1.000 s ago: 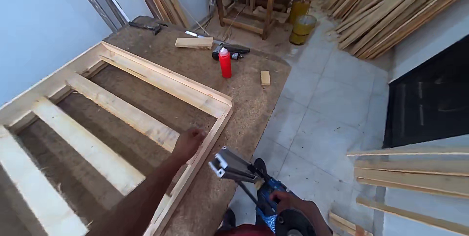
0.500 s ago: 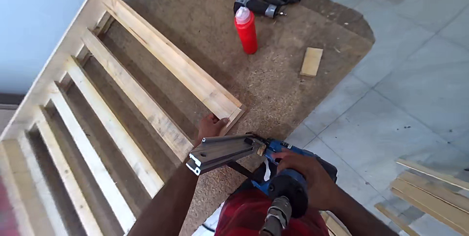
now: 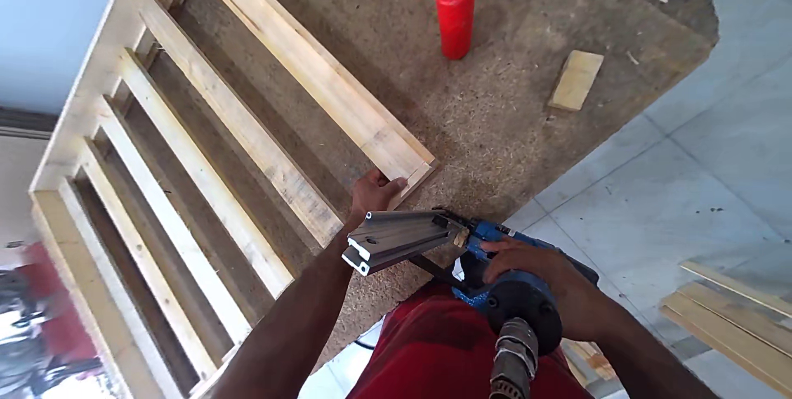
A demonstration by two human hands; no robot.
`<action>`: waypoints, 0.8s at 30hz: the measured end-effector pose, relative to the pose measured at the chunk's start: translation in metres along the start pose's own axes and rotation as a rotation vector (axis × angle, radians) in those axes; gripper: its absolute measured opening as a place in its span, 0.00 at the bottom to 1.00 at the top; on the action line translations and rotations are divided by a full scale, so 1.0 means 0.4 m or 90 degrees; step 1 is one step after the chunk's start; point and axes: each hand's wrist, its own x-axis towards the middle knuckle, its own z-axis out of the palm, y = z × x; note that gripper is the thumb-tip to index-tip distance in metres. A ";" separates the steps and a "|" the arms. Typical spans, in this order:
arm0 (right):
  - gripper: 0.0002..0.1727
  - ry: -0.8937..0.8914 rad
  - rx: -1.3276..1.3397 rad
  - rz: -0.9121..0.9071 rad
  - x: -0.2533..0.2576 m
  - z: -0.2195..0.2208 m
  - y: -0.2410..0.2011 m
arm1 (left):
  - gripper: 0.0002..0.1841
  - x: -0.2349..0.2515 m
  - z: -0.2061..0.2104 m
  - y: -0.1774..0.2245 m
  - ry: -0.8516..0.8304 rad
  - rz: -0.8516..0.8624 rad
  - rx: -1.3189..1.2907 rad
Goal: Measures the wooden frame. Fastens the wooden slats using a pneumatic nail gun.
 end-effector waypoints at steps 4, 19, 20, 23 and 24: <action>0.18 0.084 -0.012 -0.023 -0.012 0.033 0.020 | 0.14 -0.004 0.000 0.000 0.002 0.021 0.004; 0.21 0.285 0.090 -0.250 0.018 0.128 0.036 | 0.09 0.008 0.003 0.018 -0.037 0.000 -0.088; 0.21 0.292 0.092 -0.259 0.024 0.129 0.038 | 0.08 0.009 0.002 0.024 -0.043 -0.008 -0.103; 0.21 0.303 0.096 -0.277 0.036 0.135 0.042 | 0.07 -0.015 0.014 0.070 -0.032 -0.042 -0.129; 0.21 0.307 0.097 -0.279 0.038 0.137 0.042 | 0.06 -0.019 0.017 0.076 -0.025 -0.039 -0.122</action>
